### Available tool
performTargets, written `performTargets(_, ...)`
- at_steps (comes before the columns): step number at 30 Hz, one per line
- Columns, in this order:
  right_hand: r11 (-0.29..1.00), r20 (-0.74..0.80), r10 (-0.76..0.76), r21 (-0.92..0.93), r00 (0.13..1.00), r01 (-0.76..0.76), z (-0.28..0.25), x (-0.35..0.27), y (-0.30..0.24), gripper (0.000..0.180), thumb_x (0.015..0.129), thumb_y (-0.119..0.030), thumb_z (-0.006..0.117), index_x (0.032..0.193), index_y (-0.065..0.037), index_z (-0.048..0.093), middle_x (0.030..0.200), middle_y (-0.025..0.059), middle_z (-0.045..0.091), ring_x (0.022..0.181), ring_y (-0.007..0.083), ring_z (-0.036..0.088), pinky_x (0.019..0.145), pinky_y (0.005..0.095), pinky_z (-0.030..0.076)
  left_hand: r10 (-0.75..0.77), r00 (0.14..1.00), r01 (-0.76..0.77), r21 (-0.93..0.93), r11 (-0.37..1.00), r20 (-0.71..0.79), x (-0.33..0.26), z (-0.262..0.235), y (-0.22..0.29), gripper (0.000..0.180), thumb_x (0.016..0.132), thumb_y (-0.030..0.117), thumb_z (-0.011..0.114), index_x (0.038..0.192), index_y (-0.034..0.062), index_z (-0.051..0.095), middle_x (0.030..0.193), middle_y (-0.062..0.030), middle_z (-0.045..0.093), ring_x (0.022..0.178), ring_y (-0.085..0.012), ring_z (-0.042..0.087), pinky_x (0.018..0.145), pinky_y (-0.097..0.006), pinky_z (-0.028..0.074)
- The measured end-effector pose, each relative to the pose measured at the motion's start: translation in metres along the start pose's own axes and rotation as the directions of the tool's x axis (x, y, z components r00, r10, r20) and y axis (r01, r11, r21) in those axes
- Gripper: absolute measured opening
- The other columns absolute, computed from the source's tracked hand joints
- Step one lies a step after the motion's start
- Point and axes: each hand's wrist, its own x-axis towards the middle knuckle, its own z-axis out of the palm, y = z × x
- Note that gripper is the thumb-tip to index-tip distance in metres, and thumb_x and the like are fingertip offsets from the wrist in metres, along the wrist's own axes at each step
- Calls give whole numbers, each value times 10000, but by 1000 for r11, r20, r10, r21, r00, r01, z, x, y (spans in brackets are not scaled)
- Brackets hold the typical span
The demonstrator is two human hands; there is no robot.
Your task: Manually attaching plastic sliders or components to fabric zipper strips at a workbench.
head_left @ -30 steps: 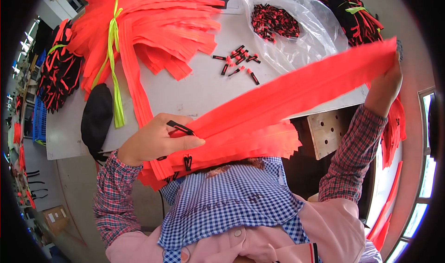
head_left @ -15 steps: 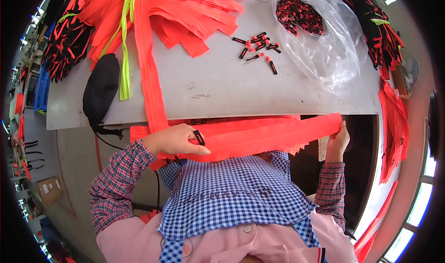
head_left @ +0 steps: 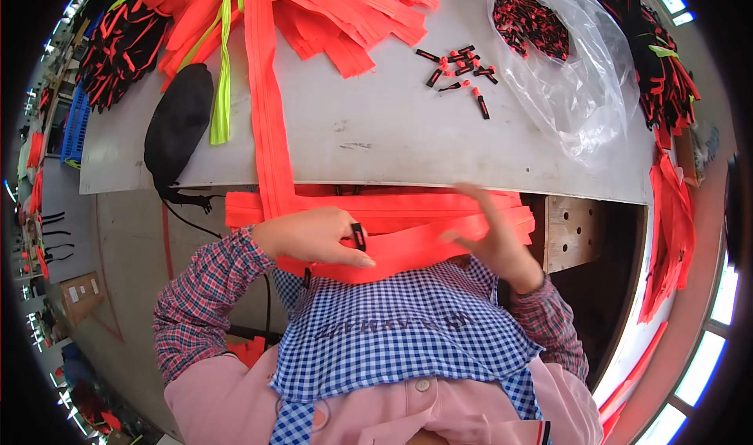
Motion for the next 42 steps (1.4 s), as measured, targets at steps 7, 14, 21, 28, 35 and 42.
performTargets(7,999,577,33,2,816,-42,15,50,-34,382,816,-243,842,1072,-5,690,881,155,681,772,292,653,723,369,525,125,986,-118,68,991,-111,-62,-17,-13,403,890,366,744,989,-23,718,792,-125,672,698,-183,634,673,-326,495)
performTargets(14,940,503,-233,336,832,60,43,72,-56,379,828,-309,832,950,11,669,741,184,617,656,314,618,619,422,475,127,975,-122,40,992,-181,-76,-14,-7,286,911,275,704,944,-9,708,720,-144,627,641,-238,615,637,-356,479)
performTargets(21,974,690,-220,197,689,114,72,90,-78,418,866,-375,784,817,2,610,644,198,528,579,331,541,573,432,435,173,973,-150,147,978,-154,-74,-10,3,275,932,274,679,897,5,636,724,-169,605,658,-335,603,627,-407,468)
performTargets(28,982,717,-155,186,679,27,67,93,-73,400,887,-365,760,806,-14,587,641,167,496,581,282,509,577,423,419,219,963,-193,161,968,-159,-76,-10,-9,300,951,279,669,856,22,547,699,-168,530,645,-363,556,605,-430,433)
performTargets(35,983,734,-128,183,667,-13,70,94,-72,399,893,-368,750,819,-12,587,658,163,502,606,286,510,600,427,422,175,970,-152,141,978,-166,-81,-9,-15,289,956,280,672,872,27,562,701,-159,536,637,-339,564,604,-415,440)
performTargets(42,971,724,-175,238,668,-2,69,85,-63,401,890,-354,765,844,14,612,696,156,546,656,276,550,641,400,449,123,978,-113,69,991,-166,-92,-8,-32,253,942,264,686,908,21,624,726,-145,597,650,-317,593,622,-389,465)
